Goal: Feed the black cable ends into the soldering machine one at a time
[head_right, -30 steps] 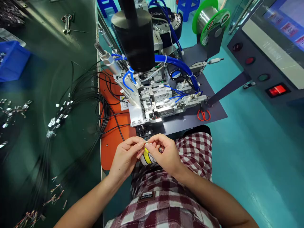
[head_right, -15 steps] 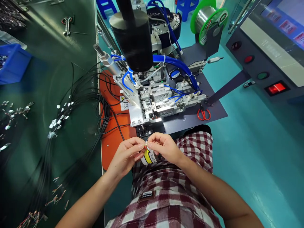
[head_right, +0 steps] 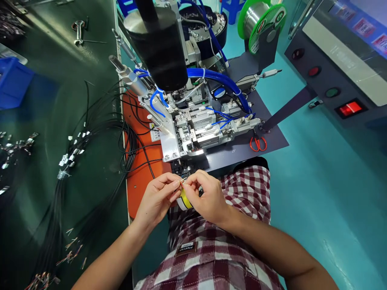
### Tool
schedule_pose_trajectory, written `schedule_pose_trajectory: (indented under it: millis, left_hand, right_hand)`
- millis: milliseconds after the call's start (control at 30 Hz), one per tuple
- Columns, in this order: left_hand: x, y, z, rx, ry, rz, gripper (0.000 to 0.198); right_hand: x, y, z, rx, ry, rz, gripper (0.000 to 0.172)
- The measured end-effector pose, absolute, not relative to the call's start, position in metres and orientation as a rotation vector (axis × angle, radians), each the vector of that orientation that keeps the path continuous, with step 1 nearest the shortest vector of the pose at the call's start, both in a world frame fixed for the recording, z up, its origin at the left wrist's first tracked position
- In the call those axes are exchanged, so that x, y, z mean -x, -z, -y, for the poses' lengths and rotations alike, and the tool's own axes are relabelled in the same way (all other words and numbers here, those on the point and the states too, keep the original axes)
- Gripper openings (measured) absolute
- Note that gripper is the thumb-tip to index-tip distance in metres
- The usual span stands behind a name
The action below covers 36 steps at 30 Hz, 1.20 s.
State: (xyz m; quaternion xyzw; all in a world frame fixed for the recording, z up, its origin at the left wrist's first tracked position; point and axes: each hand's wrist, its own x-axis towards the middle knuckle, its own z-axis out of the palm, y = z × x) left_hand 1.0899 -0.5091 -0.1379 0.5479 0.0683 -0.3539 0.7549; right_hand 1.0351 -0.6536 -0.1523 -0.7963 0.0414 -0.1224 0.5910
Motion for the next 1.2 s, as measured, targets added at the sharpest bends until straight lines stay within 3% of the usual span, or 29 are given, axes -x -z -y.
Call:
schedule_pose_trajectory:
  millis: [100,200,567,800,1000,1200]
  left_hand:
    - [-1.086,0.141,0.511,-1.286,0.707,-0.103,0.015]
    - [-1.085,0.142,0.509,-1.352,0.704,-0.045,0.014]
    - [-1.086,0.139,0.510,-1.404,0.750,-0.035,0.017]
    - [-1.084,0.140,0.511,-1.419,0.710,-0.092,0.016]
    - [-1.082,0.138,0.512,-1.404,0.672,-0.124,0.016]
    - [-1.082,0.138,0.512,-1.345,0.702,-0.131,0.017]
  right_hand:
    - [-1.033,0.147,0.658,2.230,0.493,0.106,0.011]
    - [-1.039,0.136,0.671,2.370,0.387,0.260,0.011]
    - [-1.054,0.130,0.685,1.940,-0.179,0.023,0.012]
    - [-1.053,0.137,0.681,1.774,-0.198,-0.063,0.009]
    - [-1.048,0.142,0.684,1.638,-0.180,-0.212,0.018]
    - [-1.043,0.143,0.678,1.645,-0.143,-0.126,0.007]
